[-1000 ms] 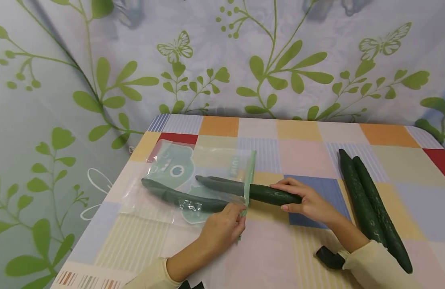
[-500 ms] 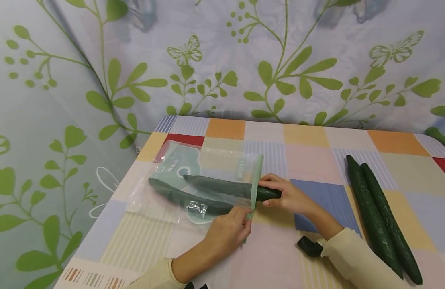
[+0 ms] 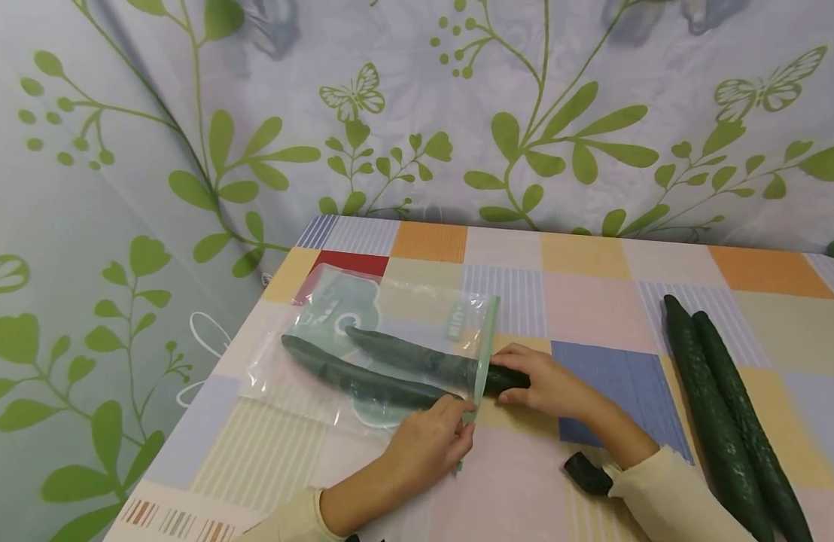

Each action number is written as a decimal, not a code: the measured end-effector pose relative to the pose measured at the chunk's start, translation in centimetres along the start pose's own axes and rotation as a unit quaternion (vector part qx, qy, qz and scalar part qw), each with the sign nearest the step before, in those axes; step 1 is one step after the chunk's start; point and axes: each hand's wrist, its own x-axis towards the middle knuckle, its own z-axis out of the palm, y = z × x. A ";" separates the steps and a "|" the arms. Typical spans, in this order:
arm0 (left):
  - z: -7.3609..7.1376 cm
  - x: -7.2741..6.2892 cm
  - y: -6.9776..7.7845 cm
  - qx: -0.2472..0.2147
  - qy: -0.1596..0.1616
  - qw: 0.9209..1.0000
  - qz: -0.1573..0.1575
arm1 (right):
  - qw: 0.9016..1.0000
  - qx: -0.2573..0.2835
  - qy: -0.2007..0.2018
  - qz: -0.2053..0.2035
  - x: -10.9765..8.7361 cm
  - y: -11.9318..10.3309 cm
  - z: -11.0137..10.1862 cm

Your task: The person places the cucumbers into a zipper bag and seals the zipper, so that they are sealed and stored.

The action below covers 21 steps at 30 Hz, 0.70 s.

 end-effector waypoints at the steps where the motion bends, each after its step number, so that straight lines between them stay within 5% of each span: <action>1: 0.0 0.0 0.0 0.001 0.002 1.000 -0.001 | 1.000 -0.003 -0.004 0.002 -0.1 -0.1 -0.3; 11: 0.1 -0.3 0.0 0.001 0.020 1.000 0.001 | 0.988 0.001 -0.118 0.097 -1.3 0.0 -3.2; 16: 0.1 -0.3 -0.1 0.004 0.014 1.000 0.003 | 0.991 -0.024 -0.109 0.071 -1.1 0.2 -2.6; 21: 0.1 -0.2 -0.2 0.012 0.005 1.000 0.011 | 0.996 0.022 -0.081 0.029 -0.9 0.5 -1.4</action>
